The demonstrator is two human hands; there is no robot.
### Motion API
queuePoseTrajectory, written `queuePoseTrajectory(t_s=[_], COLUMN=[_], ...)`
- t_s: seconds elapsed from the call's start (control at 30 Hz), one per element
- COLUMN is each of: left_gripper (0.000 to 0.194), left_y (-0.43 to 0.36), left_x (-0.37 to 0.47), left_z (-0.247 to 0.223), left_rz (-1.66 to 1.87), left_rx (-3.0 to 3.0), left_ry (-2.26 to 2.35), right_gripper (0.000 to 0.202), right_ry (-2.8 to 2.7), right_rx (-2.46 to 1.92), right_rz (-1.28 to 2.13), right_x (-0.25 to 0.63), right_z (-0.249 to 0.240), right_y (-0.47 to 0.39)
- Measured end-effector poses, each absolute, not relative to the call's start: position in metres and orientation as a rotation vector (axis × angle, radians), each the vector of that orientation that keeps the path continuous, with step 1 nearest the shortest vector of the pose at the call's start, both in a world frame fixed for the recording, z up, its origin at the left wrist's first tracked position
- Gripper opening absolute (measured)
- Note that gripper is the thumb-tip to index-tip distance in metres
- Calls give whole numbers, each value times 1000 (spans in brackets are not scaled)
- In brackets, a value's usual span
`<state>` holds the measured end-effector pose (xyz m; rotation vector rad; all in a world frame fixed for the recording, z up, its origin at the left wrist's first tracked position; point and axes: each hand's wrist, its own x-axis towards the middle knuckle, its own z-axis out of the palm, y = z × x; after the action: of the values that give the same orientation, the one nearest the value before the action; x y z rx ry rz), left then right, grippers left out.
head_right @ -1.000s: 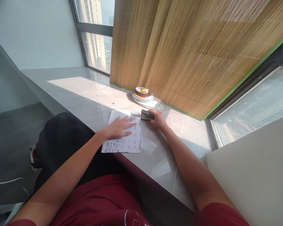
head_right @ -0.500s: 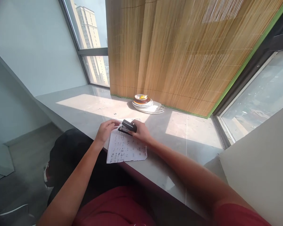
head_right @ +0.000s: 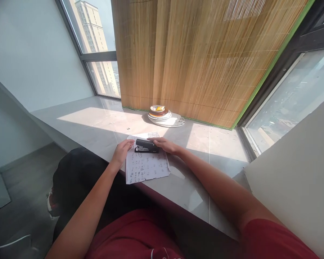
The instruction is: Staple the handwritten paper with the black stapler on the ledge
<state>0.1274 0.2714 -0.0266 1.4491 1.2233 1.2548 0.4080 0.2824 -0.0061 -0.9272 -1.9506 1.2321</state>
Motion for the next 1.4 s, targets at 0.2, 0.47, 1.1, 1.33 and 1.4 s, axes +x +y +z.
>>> queuePoseTrajectory(t_s=[0.2, 0.47, 1.1, 1.33, 1.4], left_gripper=[27, 25, 43, 45, 45], left_y=[273, 266, 265, 255, 252], left_x=[119, 118, 119, 118, 120], left_z=[-22, -17, -12, 2, 7], left_rz=[1234, 1316, 1303, 1263, 1232], left_rx=[1259, 1210, 1049, 722, 619], left_ry=[1063, 1003, 1017, 877, 811], right_gripper=[54, 55, 41, 38, 41], right_ry=[-1907, -2017, -2241, -2305, -2350], right_rx=[-812, -786, -916, -701, -609], right_rz=[1583, 1672, 783, -128, -379], right_x=[423, 440, 385, 376, 371], right_z=[-2, 11, 9, 15, 19], right_y=[287, 288, 265, 255, 247])
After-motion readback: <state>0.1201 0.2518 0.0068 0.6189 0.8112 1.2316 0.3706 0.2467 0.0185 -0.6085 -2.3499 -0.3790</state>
